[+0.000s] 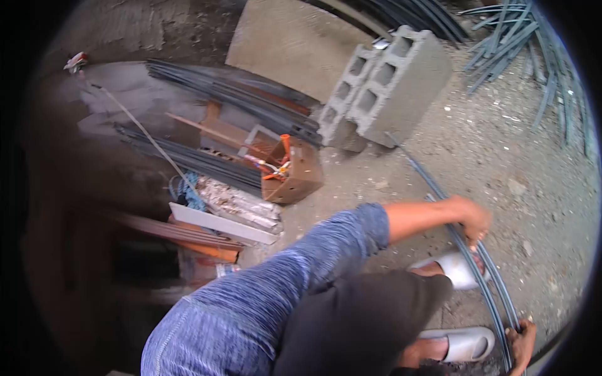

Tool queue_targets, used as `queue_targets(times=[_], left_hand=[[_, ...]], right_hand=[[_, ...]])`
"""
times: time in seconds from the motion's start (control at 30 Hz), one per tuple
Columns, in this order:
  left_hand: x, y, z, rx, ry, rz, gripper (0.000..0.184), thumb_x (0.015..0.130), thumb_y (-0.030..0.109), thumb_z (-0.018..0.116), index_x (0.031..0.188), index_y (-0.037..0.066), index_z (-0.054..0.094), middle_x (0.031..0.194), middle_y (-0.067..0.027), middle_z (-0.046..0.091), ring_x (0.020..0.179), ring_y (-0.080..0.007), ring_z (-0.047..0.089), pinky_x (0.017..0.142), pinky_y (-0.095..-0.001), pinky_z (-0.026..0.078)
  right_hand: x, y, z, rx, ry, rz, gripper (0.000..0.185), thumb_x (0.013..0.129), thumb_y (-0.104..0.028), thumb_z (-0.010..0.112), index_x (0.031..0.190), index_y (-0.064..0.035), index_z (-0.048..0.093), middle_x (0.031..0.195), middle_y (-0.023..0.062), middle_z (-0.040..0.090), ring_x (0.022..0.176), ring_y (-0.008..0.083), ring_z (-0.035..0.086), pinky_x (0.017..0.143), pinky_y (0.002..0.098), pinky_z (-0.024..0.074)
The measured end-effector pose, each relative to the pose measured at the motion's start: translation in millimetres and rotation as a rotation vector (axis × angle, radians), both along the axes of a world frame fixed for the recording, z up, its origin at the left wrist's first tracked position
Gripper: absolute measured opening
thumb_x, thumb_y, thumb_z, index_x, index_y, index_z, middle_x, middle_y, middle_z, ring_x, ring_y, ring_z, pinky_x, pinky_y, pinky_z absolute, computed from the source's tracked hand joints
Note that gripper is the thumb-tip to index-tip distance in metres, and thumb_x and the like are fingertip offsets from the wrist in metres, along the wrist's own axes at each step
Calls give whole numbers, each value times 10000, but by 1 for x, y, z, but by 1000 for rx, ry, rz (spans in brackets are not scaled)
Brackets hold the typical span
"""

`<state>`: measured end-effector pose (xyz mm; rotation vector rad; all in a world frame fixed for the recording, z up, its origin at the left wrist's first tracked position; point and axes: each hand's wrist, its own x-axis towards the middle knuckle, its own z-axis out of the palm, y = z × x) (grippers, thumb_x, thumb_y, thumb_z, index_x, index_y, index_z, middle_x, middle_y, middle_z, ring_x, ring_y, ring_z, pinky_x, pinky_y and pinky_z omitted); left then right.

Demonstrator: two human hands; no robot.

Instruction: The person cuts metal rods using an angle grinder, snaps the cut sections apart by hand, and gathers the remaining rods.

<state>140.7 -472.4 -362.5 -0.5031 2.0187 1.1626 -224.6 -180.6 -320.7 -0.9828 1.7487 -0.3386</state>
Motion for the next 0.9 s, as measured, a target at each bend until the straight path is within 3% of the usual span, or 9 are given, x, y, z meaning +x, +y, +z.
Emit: queue_targets(times=[0.07, 0.1, 0.17, 0.3, 0.43, 0.5, 0.6, 0.67, 0.9], left_hand=[[-5, 0, 11, 5, -33, 9, 512, 747, 498, 881, 998, 63, 785, 977, -98, 766, 913, -277, 688, 802, -459, 529], [-7, 0, 10, 17, -41, 12, 531, 743, 484, 880, 1035, 52, 777, 995, -112, 766, 930, -291, 693, 808, -463, 533], [-8, 6, 7, -14, -50, 16, 541, 762, 494, 866, 1072, 58, 781, 1063, -115, 769, 984, -309, 702, 847, -459, 541], [-6, 7, 21, -47, -29, 9, 571, 792, 506, 847, 1145, 62, 777, 1148, -148, 762, 1076, -343, 704, 924, -454, 547], [6, 7, 35, -42, 78, 92, 554, 810, 503, 836, 1112, 41, 779, 1103, -183, 759, 1031, -356, 716, 891, -473, 563], [15, 3, 60, -63, 20, 131, 527, 819, 488, 831, 1073, 28, 784, 1052, -189, 760, 986, -357, 725, 840, -488, 576], [23, -4, 65, -84, 16, 28, 446, 830, 437, 819, 974, 17, 789, 894, -185, 745, 819, -331, 711, 731, -495, 559], [38, -9, 70, -72, 79, 117, 407, 807, 400, 836, 858, 9, 737, 782, -172, 712, 757, -325, 689, 689, -483, 531], [64, -29, 93, -89, -77, 324, 393, 785, 358, 870, 910, 16, 722, 829, -153, 727, 804, -311, 695, 723, -471, 510]], right_hand=[[-25, 36, -56, -58, -51, -91, 222, 759, -14, 732, 914, -35, 574, 783, -24, 484, 758, 108, 474, 655, 310, 403], [-46, 35, -67, 57, -120, -6, 274, 785, -53, 721, 1015, -46, 574, 870, -7, 502, 855, 120, 488, 736, 307, 412], [-56, 15, -51, 235, -224, 148, 247, 798, -97, 738, 961, -57, 558, 863, -13, 484, 844, 117, 468, 721, 309, 393], [-56, 15, -59, 158, -185, 145, 242, 798, -97, 744, 938, -67, 550, 828, -30, 466, 801, 107, 454, 693, 296, 381], [-62, 32, -69, 0, -133, 150, 240, 798, -97, 751, 916, -78, 542, 794, -46, 449, 758, 97, 440, 664, 283, 369], [-25, 1, -26, 168, -161, 20, 197, 758, 21, 745, 821, -49, 572, 704, -54, 453, 668, 84, 442, 574, 303, 377], [11, -33, 22, 250, -137, 51, 207, 765, -17, 796, 797, -45, 594, 727, -47, 535, 686, 82, 477, 601, 286, 397], [20, -42, 25, 227, -71, 147, 186, 771, -60, 822, 786, -23, 640, 691, -43, 552, 657, 87, 485, 579, 307, 402], [59, -65, 37, 209, -120, 83, 199, 792, -82, 833, 780, -13, 647, 654, -46, 553, 613, 75, 477, 551, 303, 406]])
